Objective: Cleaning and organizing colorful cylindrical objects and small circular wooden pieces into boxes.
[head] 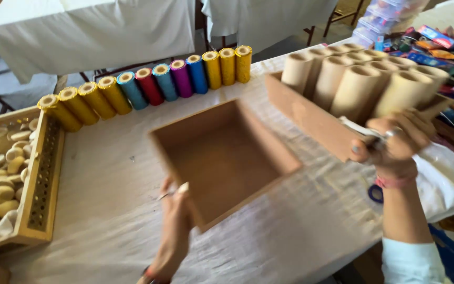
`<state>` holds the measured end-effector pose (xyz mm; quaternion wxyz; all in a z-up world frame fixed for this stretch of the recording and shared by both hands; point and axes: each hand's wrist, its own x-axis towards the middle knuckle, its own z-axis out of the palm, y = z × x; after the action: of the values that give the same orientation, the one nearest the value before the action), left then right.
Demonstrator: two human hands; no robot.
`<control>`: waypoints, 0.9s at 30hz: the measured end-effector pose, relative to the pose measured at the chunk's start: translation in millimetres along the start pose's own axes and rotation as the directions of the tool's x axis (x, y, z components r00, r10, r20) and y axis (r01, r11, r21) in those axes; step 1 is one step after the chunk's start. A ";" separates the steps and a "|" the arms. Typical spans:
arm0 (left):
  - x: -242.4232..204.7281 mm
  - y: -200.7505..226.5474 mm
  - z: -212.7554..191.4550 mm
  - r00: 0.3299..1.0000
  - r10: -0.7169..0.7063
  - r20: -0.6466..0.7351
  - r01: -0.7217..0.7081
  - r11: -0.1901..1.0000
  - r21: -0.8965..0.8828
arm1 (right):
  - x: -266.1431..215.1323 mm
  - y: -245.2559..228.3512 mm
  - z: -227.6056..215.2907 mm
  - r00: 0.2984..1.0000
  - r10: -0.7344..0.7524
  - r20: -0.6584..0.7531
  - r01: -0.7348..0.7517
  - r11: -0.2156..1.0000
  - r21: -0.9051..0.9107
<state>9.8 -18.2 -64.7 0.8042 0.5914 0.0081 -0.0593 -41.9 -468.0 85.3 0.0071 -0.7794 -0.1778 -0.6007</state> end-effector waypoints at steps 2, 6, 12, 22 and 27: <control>-3.7 4.0 -35.7 0.997 0.038 -0.062 -0.041 0.998 -0.052 | -4.3 -1.7 13.7 1.000 -0.005 0.015 0.005 1.000 0.009; -17.6 38.8 -65.4 0.979 0.081 -0.190 -0.109 0.983 -0.146 | -5.3 -14.3 33.6 0.995 -0.058 0.078 0.053 0.997 0.062; -26.1 55.5 -71.6 0.984 0.054 -0.172 -0.072 0.992 -0.100 | -17.9 -47.0 53.1 0.956 -0.209 0.204 0.193 0.977 0.094; -15.1 63.5 -65.7 0.996 0.012 -0.084 -0.022 0.992 -0.122 | -42.4 -43.0 24.9 0.896 -0.183 0.405 0.192 0.981 0.020; 1.8 84.8 -71.3 0.989 -0.141 -0.042 0.146 0.974 0.176 | -44.4 -50.7 16.8 0.962 0.013 0.272 -0.035 0.997 0.075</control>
<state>24.5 74.4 -5.7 0.7413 0.6598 0.0573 -0.1088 -50.2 -428.7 28.6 0.0209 -0.8556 -0.1913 -0.4805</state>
